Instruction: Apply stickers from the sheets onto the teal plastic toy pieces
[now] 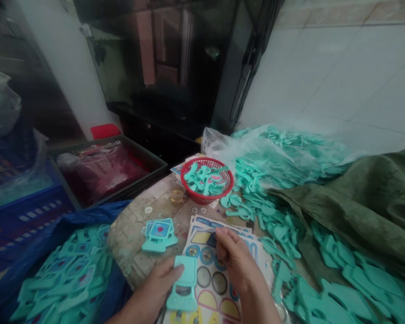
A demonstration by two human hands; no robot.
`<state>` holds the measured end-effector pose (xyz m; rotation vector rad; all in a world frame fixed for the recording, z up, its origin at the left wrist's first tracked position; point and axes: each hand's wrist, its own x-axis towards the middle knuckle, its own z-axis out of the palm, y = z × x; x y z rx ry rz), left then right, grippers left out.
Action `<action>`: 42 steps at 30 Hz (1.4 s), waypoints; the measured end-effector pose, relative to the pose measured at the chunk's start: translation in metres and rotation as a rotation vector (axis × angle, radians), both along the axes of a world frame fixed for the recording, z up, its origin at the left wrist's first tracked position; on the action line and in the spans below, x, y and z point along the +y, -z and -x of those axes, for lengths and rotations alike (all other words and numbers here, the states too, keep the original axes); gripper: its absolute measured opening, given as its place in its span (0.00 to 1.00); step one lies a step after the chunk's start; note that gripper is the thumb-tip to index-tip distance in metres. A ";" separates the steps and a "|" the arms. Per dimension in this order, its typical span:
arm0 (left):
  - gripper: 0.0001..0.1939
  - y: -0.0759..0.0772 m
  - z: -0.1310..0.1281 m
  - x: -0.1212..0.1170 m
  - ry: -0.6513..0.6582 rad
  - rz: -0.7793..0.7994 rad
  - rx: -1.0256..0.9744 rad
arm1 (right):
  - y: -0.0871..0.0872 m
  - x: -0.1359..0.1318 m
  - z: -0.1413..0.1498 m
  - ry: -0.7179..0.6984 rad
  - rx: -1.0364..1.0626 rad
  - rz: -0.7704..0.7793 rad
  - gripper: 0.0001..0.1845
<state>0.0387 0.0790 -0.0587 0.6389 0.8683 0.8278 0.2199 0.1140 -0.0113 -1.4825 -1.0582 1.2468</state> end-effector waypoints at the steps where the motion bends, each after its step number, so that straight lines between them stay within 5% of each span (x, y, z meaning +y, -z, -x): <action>1: 0.11 -0.001 0.000 0.000 -0.001 -0.001 -0.001 | -0.005 -0.004 -0.002 0.004 0.055 -0.021 0.21; 8: 0.14 -0.019 0.001 -0.004 -0.004 -0.001 -0.127 | -0.017 -0.043 0.005 -0.018 0.159 0.035 0.16; 14: 0.23 -0.039 0.006 -0.011 0.003 -0.006 -0.453 | -0.004 -0.067 0.026 -0.146 0.109 0.090 0.18; 23: 0.25 -0.049 0.009 -0.018 0.025 -0.013 -0.447 | 0.001 -0.076 0.026 -0.179 -0.111 0.021 0.17; 42: 0.24 -0.051 0.011 -0.023 0.032 -0.019 -0.311 | 0.000 -0.077 0.026 -0.149 -0.139 0.009 0.14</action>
